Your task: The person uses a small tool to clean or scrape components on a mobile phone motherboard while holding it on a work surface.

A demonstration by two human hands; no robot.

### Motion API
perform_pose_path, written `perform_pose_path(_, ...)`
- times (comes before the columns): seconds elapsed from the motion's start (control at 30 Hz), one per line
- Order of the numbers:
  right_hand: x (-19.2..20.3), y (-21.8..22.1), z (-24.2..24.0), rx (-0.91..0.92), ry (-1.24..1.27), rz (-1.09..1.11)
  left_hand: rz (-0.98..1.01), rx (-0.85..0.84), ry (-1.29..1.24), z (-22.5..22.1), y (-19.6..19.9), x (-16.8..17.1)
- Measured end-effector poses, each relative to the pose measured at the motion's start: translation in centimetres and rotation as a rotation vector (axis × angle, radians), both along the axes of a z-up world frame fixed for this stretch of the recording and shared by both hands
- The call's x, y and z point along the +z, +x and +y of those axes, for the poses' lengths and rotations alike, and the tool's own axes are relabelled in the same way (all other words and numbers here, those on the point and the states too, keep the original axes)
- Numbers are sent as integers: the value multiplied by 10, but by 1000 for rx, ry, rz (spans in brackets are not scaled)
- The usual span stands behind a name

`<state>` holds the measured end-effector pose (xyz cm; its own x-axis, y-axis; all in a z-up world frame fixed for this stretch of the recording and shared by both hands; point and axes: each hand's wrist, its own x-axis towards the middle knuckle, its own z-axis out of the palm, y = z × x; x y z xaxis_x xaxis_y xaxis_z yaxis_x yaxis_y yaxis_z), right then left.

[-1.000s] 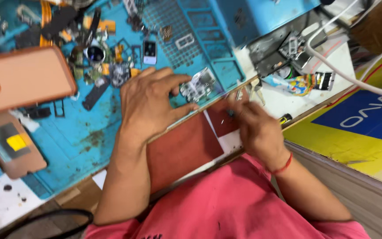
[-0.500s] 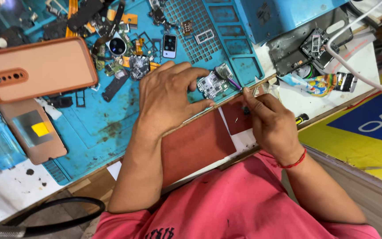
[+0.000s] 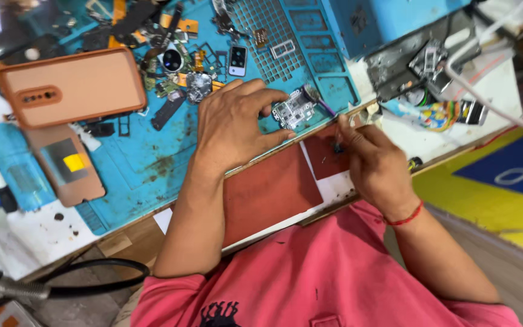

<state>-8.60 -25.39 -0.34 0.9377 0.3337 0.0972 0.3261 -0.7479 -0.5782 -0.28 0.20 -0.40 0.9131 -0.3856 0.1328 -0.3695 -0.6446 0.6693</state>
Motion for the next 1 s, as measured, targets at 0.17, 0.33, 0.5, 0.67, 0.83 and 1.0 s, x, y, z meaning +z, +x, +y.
perform_pose_path(0.17,-3,3,-13,75,-76,-7,-51,33,61,-10,-11,9)
perform_pose_path(0.33,-10,1,-19,188,-83,-33,-132,192,60,-30,-42,2)
perform_pose_path(0.5,-7,11,-22,179,-58,-5,-369,316,37,-39,-63,-16)
perform_pose_path(0.67,4,-7,-24,229,-65,59,-511,297,102,-40,-69,-25)
perform_pose_path(0.83,-12,24,-15,227,-136,-94,-519,335,128,-43,-74,-32)
perform_pose_path(1.0,9,-7,-23,187,-150,-46,-640,392,229,-51,-84,-34)
